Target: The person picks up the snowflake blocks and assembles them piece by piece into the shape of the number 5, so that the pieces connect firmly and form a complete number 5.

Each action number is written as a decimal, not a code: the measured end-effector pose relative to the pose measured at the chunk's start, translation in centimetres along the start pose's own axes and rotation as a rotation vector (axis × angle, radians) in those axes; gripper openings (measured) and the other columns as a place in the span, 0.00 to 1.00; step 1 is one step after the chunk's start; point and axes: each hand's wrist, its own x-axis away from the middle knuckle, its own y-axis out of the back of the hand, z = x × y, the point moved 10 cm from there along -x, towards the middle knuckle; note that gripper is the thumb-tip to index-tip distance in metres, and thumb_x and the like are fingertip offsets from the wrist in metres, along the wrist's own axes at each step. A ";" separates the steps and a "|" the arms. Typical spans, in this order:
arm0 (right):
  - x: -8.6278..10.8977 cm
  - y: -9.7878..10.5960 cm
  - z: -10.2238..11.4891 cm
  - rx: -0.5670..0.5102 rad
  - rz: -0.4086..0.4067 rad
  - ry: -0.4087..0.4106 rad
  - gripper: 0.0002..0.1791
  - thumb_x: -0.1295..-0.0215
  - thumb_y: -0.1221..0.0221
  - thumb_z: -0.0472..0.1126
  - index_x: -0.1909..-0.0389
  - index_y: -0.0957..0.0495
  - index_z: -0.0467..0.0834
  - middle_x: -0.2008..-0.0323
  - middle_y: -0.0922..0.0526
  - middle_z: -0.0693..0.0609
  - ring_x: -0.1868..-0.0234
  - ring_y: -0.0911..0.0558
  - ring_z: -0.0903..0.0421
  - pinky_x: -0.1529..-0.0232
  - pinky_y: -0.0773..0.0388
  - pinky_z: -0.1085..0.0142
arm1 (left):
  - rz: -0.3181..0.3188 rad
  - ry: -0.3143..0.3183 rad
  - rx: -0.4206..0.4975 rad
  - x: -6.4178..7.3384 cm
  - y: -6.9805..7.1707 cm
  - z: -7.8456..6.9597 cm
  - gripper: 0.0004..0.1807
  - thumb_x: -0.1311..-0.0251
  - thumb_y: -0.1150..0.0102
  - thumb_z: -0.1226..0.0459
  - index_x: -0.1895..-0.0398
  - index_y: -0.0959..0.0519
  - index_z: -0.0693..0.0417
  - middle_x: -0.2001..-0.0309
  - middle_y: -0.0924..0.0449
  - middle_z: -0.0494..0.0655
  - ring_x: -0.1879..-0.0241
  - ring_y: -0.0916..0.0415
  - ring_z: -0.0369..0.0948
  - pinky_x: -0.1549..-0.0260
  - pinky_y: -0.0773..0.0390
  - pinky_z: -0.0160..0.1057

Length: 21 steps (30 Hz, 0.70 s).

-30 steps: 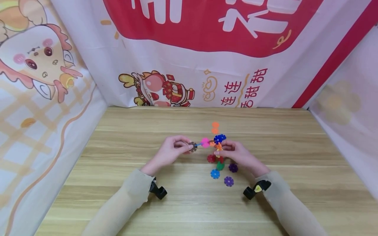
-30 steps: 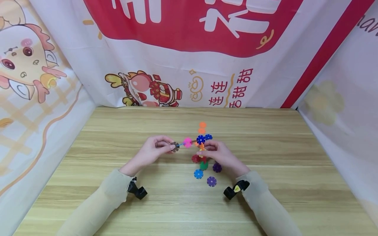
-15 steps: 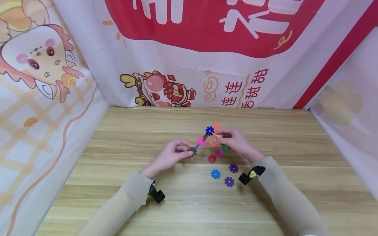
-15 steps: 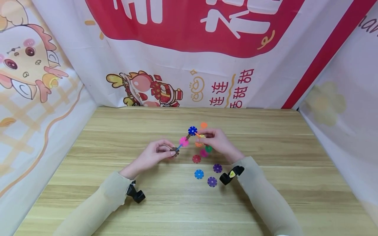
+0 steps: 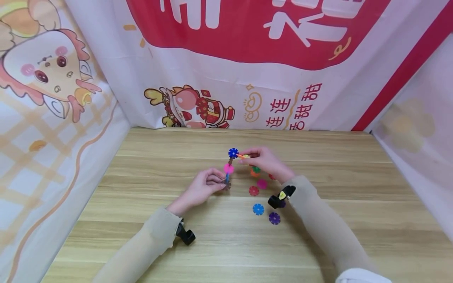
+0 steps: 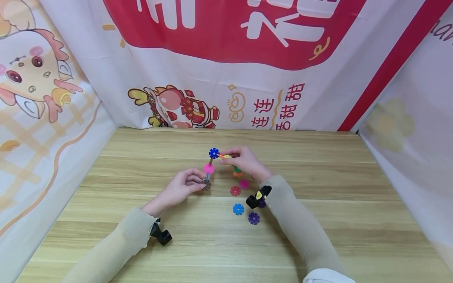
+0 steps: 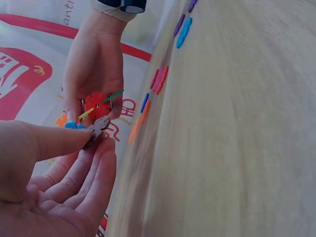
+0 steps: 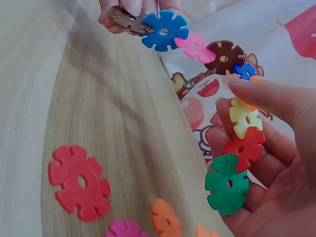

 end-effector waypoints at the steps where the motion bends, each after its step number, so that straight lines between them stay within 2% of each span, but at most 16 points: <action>1: -0.2 -0.2 0.0 -0.002 0.006 0.000 0.20 0.36 0.29 0.51 0.46 0.15 0.49 0.49 0.15 0.51 0.52 0.19 0.49 0.52 0.21 0.57 | -0.009 0.005 -0.004 0.0 0.2 0.1 0.13 0.36 0.37 0.77 0.49 0.24 0.69 0.55 0.17 0.59 0.54 0.18 0.51 0.52 0.18 0.41; 7: -1.5 -1.4 -0.2 0.063 0.047 -0.005 0.18 0.35 0.30 0.49 0.46 0.14 0.51 0.49 0.16 0.54 0.52 0.20 0.51 0.48 0.22 0.56 | -0.051 0.049 -0.029 0.3 1.2 0.9 0.13 0.36 0.37 0.77 0.49 0.23 0.67 0.56 0.16 0.57 0.55 0.18 0.50 0.54 0.17 0.41; 15: -3.1 -3.4 0.4 0.091 0.139 0.016 0.17 0.33 0.32 0.44 0.44 0.15 0.47 0.55 0.15 0.51 0.58 0.21 0.50 0.54 0.22 0.59 | -0.084 0.079 -0.081 0.6 2.2 1.6 0.11 0.37 0.37 0.76 0.52 0.22 0.63 0.60 0.15 0.52 0.59 0.17 0.46 0.56 0.17 0.42; 21: -4.1 -4.4 0.8 0.149 0.176 0.029 0.17 0.34 0.32 0.47 0.45 0.14 0.49 0.54 0.15 0.54 0.59 0.22 0.53 0.56 0.25 0.60 | -0.094 0.102 -0.103 0.7 2.8 2.0 0.10 0.37 0.37 0.76 0.54 0.22 0.63 0.61 0.16 0.51 0.60 0.18 0.45 0.57 0.17 0.41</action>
